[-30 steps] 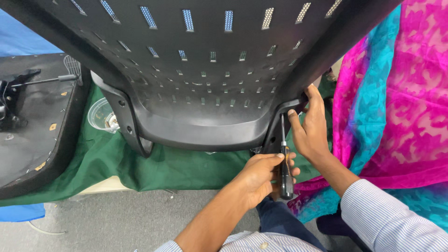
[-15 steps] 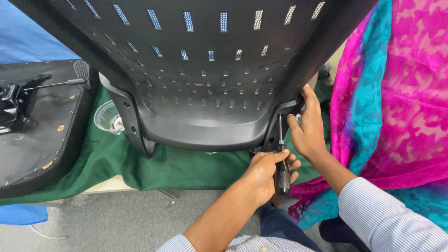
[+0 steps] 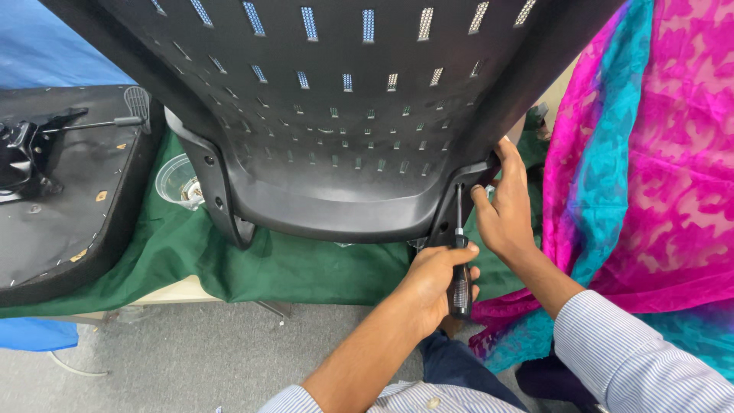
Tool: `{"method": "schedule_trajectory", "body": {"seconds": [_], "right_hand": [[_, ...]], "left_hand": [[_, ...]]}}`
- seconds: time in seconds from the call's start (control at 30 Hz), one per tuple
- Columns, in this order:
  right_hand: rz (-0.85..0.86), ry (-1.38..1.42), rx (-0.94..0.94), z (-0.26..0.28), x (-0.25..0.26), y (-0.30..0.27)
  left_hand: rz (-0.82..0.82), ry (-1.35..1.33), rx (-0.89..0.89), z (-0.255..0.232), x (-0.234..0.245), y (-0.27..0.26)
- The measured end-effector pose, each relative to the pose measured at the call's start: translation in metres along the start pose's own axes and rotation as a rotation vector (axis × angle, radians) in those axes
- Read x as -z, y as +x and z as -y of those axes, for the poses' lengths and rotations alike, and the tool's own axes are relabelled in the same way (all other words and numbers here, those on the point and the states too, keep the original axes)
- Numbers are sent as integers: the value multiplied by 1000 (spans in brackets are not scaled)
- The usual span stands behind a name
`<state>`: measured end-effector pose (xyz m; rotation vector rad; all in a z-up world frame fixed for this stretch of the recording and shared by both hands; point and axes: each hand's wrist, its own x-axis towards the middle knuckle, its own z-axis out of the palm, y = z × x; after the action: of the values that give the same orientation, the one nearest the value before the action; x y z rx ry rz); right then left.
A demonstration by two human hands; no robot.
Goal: The person assembles an office chair. They first fit a black control handle onto the seat mechanism plate, then align the backrest with the seat and drive screws into the backrest brackets using a screwdriver, taking screws from a small cup.
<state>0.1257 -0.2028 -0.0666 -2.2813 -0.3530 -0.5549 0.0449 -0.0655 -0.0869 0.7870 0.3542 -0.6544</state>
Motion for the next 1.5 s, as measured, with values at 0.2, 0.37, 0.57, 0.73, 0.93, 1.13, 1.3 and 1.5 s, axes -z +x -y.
{"method": "schedule_trajectory", "body": {"seconds": [0.2,0.37,0.57,0.73,0.93,1.13,1.3,1.5], "right_hand": [[4,5,-5,-2,0,1],[4,7,-6,-5,0,-1],[-10,9,2,-7,-3,-1],[-19,16,4,-4,-4,-1],[-36,-2,-15,1,-5,-2],[-51,-8,-9,3,-7,-2],[-50,-12,-16,1,-7,-3],[-50,-4,-23,4,-7,-3]], "left_hand": [[-64,-139,-33,0,-4,-5],[-92,-51,-7,-8,-12,-17],[-99,-48,30,-13,-11,-22],[-40,-173,67,-11,0,-17],[11,-194,7,-12,6,-12],[61,-90,-42,-10,5,-10],[-14,-45,31,-11,5,-13],[63,65,83,-15,2,-14]]}}
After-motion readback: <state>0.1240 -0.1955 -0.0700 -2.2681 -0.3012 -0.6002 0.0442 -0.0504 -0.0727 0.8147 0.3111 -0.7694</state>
